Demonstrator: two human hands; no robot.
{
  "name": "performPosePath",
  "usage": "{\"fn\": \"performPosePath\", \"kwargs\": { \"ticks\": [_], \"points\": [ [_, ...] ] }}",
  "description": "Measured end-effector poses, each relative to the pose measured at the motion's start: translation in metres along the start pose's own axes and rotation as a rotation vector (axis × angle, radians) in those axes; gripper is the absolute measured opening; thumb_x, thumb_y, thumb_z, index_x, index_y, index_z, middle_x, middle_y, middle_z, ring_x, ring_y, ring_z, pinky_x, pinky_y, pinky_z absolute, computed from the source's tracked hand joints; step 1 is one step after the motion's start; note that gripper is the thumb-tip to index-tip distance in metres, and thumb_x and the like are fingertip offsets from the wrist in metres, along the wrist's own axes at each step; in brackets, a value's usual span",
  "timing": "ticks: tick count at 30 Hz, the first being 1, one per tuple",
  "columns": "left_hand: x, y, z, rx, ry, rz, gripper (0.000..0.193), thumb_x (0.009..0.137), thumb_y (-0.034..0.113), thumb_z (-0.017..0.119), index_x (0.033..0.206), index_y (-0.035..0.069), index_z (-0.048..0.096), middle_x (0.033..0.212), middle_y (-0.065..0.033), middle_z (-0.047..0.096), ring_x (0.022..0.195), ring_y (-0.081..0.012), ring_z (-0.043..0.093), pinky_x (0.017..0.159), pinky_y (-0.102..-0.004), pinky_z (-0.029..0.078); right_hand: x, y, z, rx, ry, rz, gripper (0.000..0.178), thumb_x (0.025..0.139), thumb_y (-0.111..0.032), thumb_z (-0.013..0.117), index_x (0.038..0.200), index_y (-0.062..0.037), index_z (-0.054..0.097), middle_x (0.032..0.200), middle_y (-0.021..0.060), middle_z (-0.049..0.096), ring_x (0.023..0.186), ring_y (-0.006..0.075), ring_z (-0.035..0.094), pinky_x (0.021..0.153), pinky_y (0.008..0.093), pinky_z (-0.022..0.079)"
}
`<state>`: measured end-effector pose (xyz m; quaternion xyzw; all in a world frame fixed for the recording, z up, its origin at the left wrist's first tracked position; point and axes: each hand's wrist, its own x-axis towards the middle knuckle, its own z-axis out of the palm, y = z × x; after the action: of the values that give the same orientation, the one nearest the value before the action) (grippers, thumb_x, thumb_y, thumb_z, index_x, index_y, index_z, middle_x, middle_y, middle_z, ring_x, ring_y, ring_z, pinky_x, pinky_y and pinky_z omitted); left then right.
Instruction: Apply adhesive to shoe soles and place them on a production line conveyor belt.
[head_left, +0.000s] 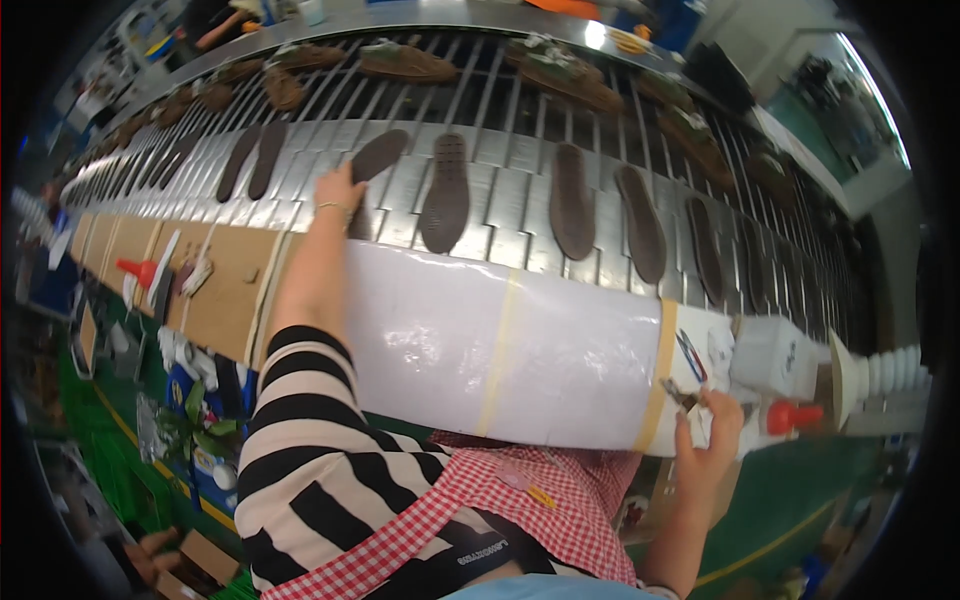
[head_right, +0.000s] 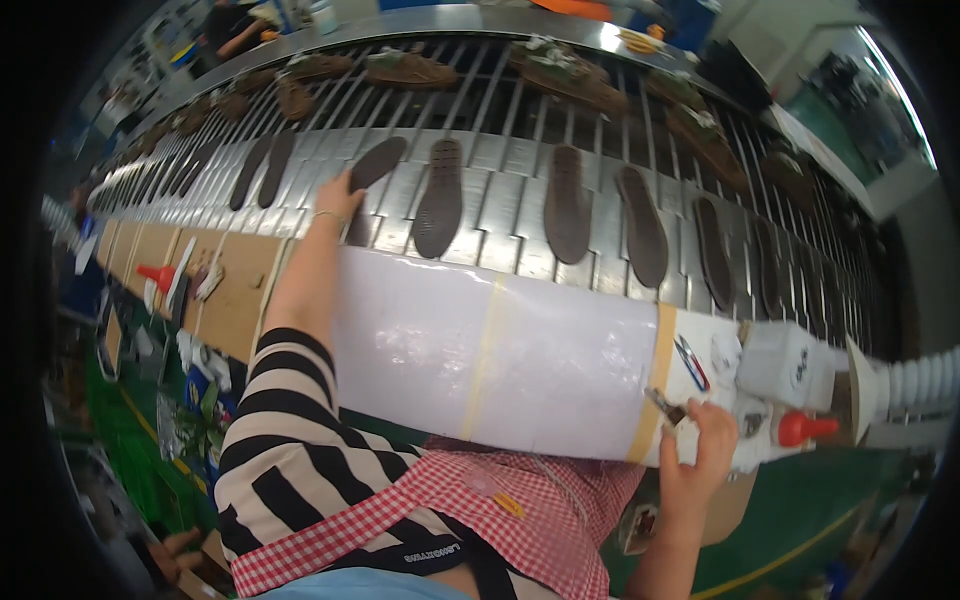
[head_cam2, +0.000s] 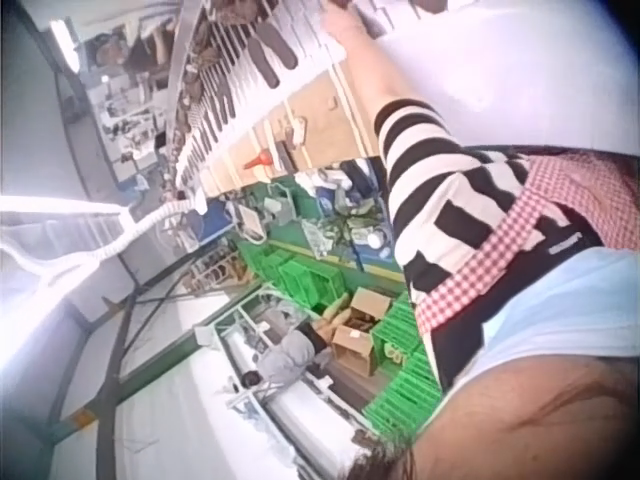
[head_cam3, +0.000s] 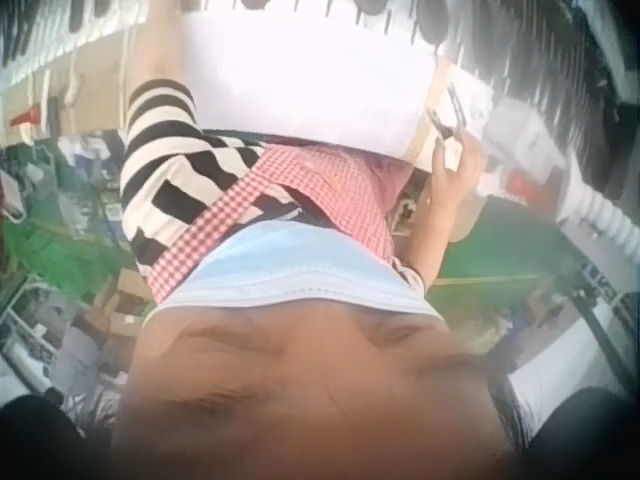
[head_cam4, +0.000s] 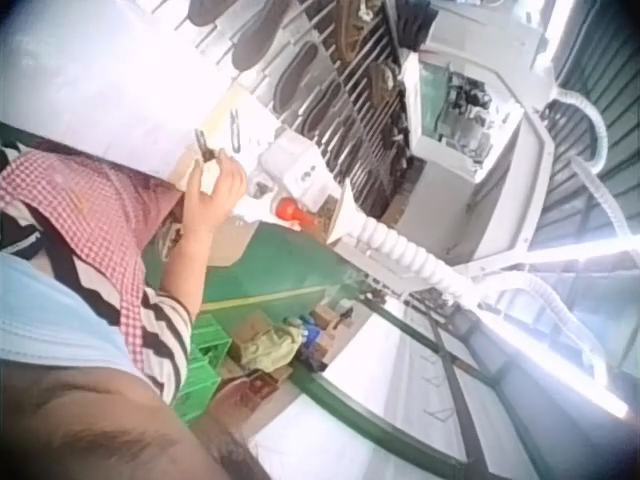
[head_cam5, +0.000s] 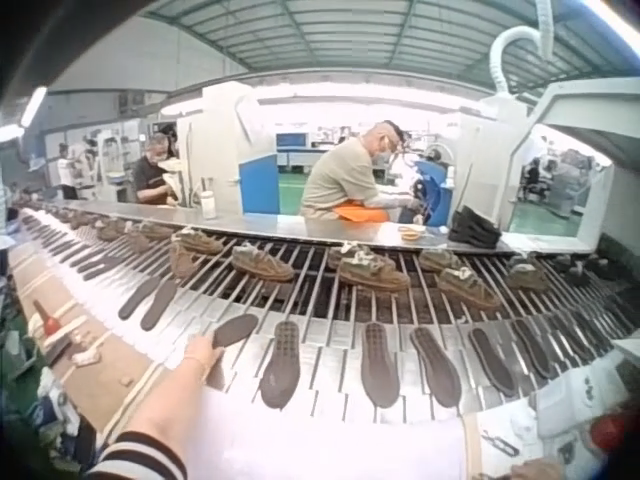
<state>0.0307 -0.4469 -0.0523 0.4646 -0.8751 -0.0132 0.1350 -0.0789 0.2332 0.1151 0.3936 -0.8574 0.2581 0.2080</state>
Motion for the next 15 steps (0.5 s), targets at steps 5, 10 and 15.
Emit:
{"fn": "performPosePath", "kwargs": {
  "ticks": [5, 10, 15],
  "points": [
    [-0.004, 0.02, -0.023, -0.415, 0.1, 0.018, 0.063, 0.094, 0.049, 0.061, 0.135, 0.001, 0.056, 0.122, -0.0271, 0.065, 0.116, -0.0453, 0.06, 0.098, -0.0479, 0.048, -0.019, 0.066, -0.047, -0.387, 0.093, 0.116, 0.043, 0.078, -0.005, 0.075, 0.119, -0.0043, 0.064, 0.114, 0.0149, 0.064, 0.111, 0.0358, 0.057, 0.099, 0.0448, 0.044],
    [-0.056, 0.077, -0.07, -1.969, -0.45, -0.047, 0.058, 0.103, 0.041, 0.051, 0.146, 0.003, 0.044, 0.138, -0.0202, 0.057, 0.108, -0.026, 0.065, 0.088, -0.0364, 0.054, -0.034, 0.118, -0.061, -0.477, 0.164, 0.367, 0.04, 0.076, -0.009, 0.077, 0.115, -0.0061, 0.067, 0.106, 0.0119, 0.068, 0.106, 0.0327, 0.06, 0.092, 0.0451, 0.046],
    [-0.141, 0.142, -0.108, -2.437, -0.885, 0.169, 0.062, 0.104, 0.039, 0.046, 0.151, 0.001, 0.034, 0.15, -0.0209, 0.043, 0.109, -0.0296, 0.063, 0.092, -0.0419, 0.055, -0.032, 0.156, -0.041, -0.543, 0.119, 0.355, 0.039, 0.074, -0.012, 0.079, 0.112, -0.0069, 0.069, 0.103, 0.0108, 0.07, 0.103, 0.0322, 0.062, 0.09, 0.0444, 0.048]
  ]
}}
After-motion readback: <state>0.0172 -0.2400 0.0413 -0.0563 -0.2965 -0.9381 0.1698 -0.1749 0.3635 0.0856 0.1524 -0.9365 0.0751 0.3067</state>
